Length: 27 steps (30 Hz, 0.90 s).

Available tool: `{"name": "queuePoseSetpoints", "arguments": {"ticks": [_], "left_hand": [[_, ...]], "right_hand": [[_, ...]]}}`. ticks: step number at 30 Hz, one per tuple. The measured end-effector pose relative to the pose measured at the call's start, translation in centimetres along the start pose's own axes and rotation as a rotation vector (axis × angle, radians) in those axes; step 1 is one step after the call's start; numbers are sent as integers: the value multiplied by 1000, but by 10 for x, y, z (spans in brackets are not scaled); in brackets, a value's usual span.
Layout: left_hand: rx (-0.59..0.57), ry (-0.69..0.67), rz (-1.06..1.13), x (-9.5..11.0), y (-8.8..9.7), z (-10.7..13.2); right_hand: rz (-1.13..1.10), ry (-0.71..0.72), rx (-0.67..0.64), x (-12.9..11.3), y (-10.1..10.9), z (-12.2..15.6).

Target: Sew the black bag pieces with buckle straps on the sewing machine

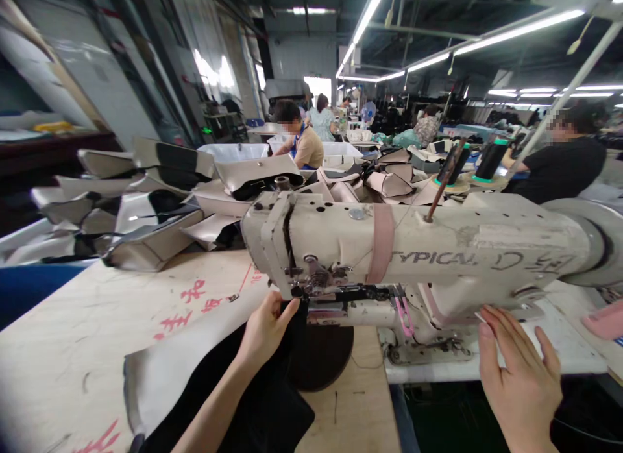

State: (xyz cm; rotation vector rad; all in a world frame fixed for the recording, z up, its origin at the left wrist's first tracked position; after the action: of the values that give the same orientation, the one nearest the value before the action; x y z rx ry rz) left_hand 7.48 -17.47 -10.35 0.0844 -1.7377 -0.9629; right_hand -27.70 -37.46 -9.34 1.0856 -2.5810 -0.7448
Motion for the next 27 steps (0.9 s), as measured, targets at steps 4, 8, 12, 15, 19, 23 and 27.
{"name": "queuePoseSetpoints", "arguments": {"ticks": [4,8,12,15,19,23,27], "left_hand": [[5,10,18,-3,-3,-2],[39,36,78,-6,-8,-5],[66,56,62,-7,-10,-10],[61,58,7,-5,-8,-16],[32,30,-49,2,-5,-24],[-10,12,-45,6,-3,-28],[-15,8,-33,6,-2,-29]], "right_hand": [[26,-13,-10,-7,-5,4],[63,7,19,-10,-5,3],[62,21,5,-10,-4,0],[61,19,0,-9,-4,0],[62,14,-22,-8,-6,2],[58,23,-39,-4,-7,5],[39,22,-56,-2,-8,7]]}}
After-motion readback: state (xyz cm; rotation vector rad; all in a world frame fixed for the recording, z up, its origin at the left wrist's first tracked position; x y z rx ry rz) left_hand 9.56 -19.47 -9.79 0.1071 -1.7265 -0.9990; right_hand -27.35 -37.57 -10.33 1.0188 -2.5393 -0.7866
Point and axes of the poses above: each hand's wrist, its own z-axis away from the middle knuckle, its own y-axis out of the back of the hand, x = y × z, the point moved 3 cm from there along -z, towards the middle knuckle, and after that the axes turned 6 degrees about y, right-handed, at the moved point
